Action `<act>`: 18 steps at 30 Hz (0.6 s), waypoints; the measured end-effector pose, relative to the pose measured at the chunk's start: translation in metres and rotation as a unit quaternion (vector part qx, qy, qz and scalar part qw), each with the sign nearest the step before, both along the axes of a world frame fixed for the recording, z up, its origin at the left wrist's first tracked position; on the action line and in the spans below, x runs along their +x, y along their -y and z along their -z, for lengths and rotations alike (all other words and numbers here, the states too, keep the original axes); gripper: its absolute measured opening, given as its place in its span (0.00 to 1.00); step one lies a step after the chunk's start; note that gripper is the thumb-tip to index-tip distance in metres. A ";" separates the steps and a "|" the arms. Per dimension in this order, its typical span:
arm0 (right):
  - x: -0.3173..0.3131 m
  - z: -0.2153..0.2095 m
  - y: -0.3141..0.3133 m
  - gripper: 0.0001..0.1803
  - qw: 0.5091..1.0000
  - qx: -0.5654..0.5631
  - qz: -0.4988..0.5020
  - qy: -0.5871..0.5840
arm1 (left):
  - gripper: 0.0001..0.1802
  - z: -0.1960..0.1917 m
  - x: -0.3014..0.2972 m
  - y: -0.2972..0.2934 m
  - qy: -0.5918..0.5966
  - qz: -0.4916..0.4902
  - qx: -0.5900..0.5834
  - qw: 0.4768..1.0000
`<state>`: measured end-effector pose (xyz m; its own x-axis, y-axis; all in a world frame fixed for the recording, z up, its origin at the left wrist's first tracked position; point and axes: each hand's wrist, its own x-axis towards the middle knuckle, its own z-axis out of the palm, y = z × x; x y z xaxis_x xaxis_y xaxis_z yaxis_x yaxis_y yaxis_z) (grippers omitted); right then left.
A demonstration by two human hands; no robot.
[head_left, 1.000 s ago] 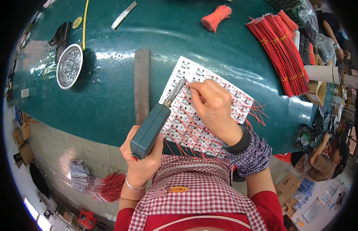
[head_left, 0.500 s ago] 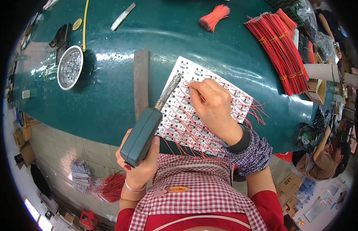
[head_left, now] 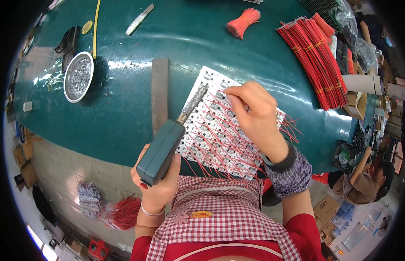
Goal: The person solders thin red wires onto an array of small circuit boards using a soldering iron and a spool of solder.
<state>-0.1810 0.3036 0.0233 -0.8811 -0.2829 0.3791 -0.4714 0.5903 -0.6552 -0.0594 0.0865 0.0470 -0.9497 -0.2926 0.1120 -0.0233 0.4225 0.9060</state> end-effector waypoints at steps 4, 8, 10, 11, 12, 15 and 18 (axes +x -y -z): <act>-0.005 0.028 0.002 0.06 1.000 -0.002 -0.002 0.007 | 0.08 0.006 -0.004 -0.001 -0.021 0.018 -0.002 1.000; -0.004 0.029 0.004 0.06 1.000 0.013 -0.011 -0.015 | 0.08 0.003 -0.005 -0.001 0.006 0.016 0.001 1.000; -0.005 0.029 0.003 0.06 1.000 0.015 -0.010 -0.012 | 0.08 0.003 -0.007 -0.003 0.016 0.017 0.012 1.000; -0.004 0.028 0.004 0.06 1.000 0.017 -0.010 -0.012 | 0.08 0.005 -0.008 -0.002 0.016 0.017 0.011 1.000; -0.004 0.028 0.004 0.06 1.000 0.018 -0.009 -0.013 | 0.08 0.007 -0.008 -0.002 0.011 0.020 0.010 1.000; -0.005 0.028 0.004 0.06 1.000 0.017 -0.010 -0.014 | 0.08 0.009 -0.008 -0.003 0.009 0.024 0.013 1.000; -0.004 0.028 0.004 0.07 1.000 0.021 -0.009 -0.012 | 0.08 0.010 -0.008 -0.004 0.016 0.020 0.025 0.999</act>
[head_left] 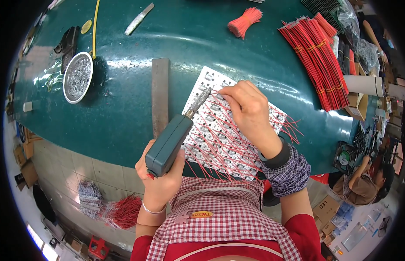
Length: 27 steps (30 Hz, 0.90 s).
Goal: The person solders thin red wires onto an array of small circuit boards using a soldering iron and a spool of solder.
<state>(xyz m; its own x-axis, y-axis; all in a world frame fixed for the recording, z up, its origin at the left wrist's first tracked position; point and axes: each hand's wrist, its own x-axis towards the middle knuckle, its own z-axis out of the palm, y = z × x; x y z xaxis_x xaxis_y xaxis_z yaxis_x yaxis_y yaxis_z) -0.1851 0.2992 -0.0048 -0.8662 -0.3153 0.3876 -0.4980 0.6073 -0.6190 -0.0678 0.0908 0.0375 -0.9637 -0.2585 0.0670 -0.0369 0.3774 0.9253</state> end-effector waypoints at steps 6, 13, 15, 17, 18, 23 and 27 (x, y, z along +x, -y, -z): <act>0.000 0.001 0.000 0.07 1.000 0.007 0.001 -0.009 | 0.08 0.001 0.002 0.000 0.007 0.007 -0.008 1.000; 0.000 -0.002 0.000 0.09 1.000 0.011 0.000 -0.011 | 0.10 -0.009 0.010 0.002 0.034 -0.007 -0.052 0.998; 0.000 -0.002 0.001 0.09 1.000 0.010 0.000 -0.014 | 0.12 -0.007 0.023 0.007 0.017 -0.031 -0.045 0.998; 0.000 -0.001 0.000 0.09 1.000 0.011 0.002 -0.012 | 0.14 -0.009 0.027 0.011 0.000 -0.055 -0.037 0.998; 0.000 -0.001 -0.001 0.09 1.000 0.013 0.004 -0.011 | 0.15 -0.015 0.026 0.013 -0.010 -0.039 -0.045 0.998; 0.001 0.001 0.001 0.07 1.000 0.014 0.007 -0.018 | 0.15 -0.022 0.018 0.011 -0.035 -0.011 -0.066 0.997; 0.001 -0.001 0.001 0.06 1.000 0.020 0.004 -0.018 | 0.12 -0.017 0.006 0.004 -0.016 0.013 -0.037 0.999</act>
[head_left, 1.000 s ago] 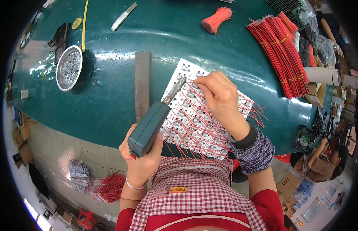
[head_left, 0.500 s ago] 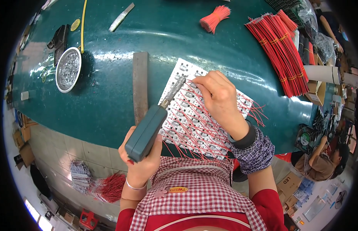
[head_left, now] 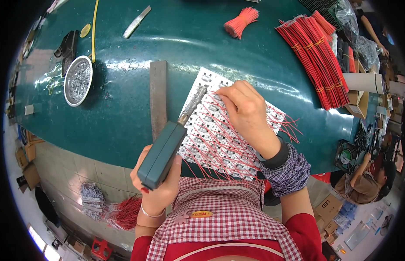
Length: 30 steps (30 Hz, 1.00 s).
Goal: The person solders thin red wires onto an array of small circuit boards using a soldering iron and a spool of solder.
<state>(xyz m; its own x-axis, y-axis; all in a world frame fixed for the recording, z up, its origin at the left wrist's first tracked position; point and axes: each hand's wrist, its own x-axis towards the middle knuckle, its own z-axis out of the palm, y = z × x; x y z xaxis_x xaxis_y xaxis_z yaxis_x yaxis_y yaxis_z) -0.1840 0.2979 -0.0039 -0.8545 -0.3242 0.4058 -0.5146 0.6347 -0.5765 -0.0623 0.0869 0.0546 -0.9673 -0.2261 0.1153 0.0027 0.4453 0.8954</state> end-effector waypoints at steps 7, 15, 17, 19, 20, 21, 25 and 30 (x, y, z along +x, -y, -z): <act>0.002 0.000 0.001 0.11 0.999 0.054 0.001 -0.005 | 0.08 0.012 -0.002 -0.003 0.031 0.012 -0.009 0.999; 0.002 -0.001 0.004 0.13 0.998 0.061 -0.001 -0.026 | 0.08 0.014 -0.003 -0.003 0.014 0.015 -0.020 1.000; 0.002 0.001 0.004 0.13 0.998 0.060 -0.001 -0.026 | 0.07 0.012 -0.002 -0.002 0.007 0.015 -0.028 0.999; 0.002 0.001 0.002 0.13 0.998 0.059 -0.001 -0.026 | 0.10 0.005 0.004 0.000 0.034 -0.001 -0.055 0.998; 0.002 0.001 0.002 0.13 0.998 0.060 -0.002 -0.023 | 0.10 0.005 0.010 0.003 0.033 -0.001 -0.055 0.998; 0.002 0.000 0.002 0.13 0.998 0.062 -0.003 -0.021 | 0.12 0.003 0.015 0.008 0.018 -0.013 -0.063 0.998; 0.002 -0.004 0.002 0.12 0.998 0.061 -0.002 -0.018 | 0.19 -0.023 0.026 0.011 0.009 -0.057 0.024 0.998; 0.009 -0.013 -0.007 0.09 0.998 0.069 0.001 0.006 | 0.24 -0.009 0.020 0.008 -0.029 -0.040 -0.021 0.999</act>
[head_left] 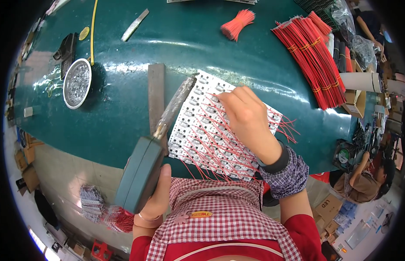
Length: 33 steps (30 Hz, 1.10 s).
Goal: The person solders thin red wires onto an array of small circuit boards using a soldering iron and a spool of solder.
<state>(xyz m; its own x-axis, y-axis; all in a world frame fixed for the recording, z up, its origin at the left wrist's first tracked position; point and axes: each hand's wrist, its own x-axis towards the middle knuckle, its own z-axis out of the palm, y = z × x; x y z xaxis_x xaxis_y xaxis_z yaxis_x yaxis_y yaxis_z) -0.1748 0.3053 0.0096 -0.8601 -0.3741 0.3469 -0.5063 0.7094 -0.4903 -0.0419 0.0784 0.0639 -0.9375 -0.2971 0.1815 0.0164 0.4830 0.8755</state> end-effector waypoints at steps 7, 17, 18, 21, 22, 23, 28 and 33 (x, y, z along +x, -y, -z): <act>0.018 -0.053 -0.017 0.09 0.998 0.003 0.057 0.018 | 0.17 0.019 -0.006 -0.004 0.014 -0.022 0.027 0.999; -0.008 0.018 0.021 0.11 0.990 -0.100 0.102 -0.011 | 0.12 0.016 -0.030 -0.011 0.020 0.010 0.029 0.999; -0.008 0.023 0.023 0.11 0.989 -0.104 0.108 -0.014 | 0.12 0.017 -0.031 -0.011 0.020 0.009 0.028 0.999; -0.008 0.027 0.026 0.11 0.988 -0.104 0.110 -0.025 | 0.11 0.019 -0.034 -0.013 0.021 0.016 0.052 0.998; -0.007 0.028 0.026 0.11 0.989 -0.101 0.105 -0.033 | 0.10 0.019 -0.035 -0.015 0.014 0.019 0.056 0.998; -0.007 0.028 0.026 0.11 0.989 -0.101 0.105 -0.033 | 0.09 0.019 -0.036 -0.015 0.006 0.022 0.059 0.998; -0.007 0.029 0.025 0.11 0.991 -0.073 0.097 -0.050 | 0.09 0.027 -0.036 -0.016 0.031 0.039 0.063 0.997; -0.006 0.028 0.025 0.11 0.991 -0.072 0.097 -0.052 | 0.09 0.035 -0.037 -0.015 0.012 0.062 0.014 0.998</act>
